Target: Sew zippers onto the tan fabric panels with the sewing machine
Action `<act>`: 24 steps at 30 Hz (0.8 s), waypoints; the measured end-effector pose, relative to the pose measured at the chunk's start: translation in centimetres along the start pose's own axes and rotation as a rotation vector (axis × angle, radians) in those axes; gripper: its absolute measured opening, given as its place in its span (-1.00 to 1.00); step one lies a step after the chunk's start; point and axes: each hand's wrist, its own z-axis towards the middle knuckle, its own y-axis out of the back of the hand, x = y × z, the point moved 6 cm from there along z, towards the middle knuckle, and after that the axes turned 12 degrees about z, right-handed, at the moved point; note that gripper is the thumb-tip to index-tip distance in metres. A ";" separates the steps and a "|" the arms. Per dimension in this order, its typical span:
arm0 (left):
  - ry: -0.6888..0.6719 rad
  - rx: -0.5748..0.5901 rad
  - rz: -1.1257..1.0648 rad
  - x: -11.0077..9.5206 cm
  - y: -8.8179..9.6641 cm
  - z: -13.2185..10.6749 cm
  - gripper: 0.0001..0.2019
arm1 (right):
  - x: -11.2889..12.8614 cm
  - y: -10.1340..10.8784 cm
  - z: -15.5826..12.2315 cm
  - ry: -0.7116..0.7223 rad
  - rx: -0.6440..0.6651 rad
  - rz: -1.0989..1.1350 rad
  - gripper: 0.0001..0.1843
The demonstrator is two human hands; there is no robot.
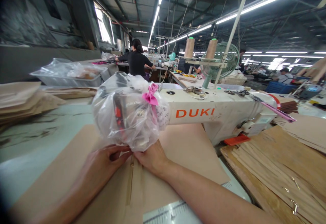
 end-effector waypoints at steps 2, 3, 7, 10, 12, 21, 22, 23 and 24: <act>-0.011 0.006 0.005 0.0 0.0 0.1 -0.67 | 0.0 -0.1 -0.1 0.010 -0.014 -0.018 -0.67; -0.016 0.011 0.009 0.0 0.0 0.1 -0.67 | 0.0 -0.1 -0.1 0.011 -0.021 -0.030 -0.68; -0.022 0.024 0.033 0.1 0.2 0.2 -0.67 | 0.1 -0.1 -0.2 -0.003 -0.025 -0.064 -0.71; -0.017 0.032 0.034 0.1 0.4 0.0 -0.69 | 0.3 0.1 -0.2 -0.017 -0.025 -0.058 -0.73; -0.007 0.042 0.030 0.1 0.5 -0.2 -0.69 | 0.4 0.3 -0.2 -0.021 -0.028 -0.049 -0.74; 0.008 -0.003 -0.011 0.1 0.6 -0.1 -0.70 | 0.4 0.7 -0.1 -0.073 -0.030 -0.010 -0.80; 0.011 -0.010 -0.013 0.1 0.5 -0.1 -0.71 | 0.3 0.8 -0.2 -0.083 -0.039 -0.002 -0.80; 0.009 -0.016 -0.018 0.1 0.5 -0.1 -0.72 | 0.2 0.9 -0.2 -0.097 -0.046 0.005 -0.80; 0.007 -0.020 -0.023 0.1 0.5 -0.1 -0.73 | 0.1 1.0 -0.2 -0.112 -0.054 0.010 -0.81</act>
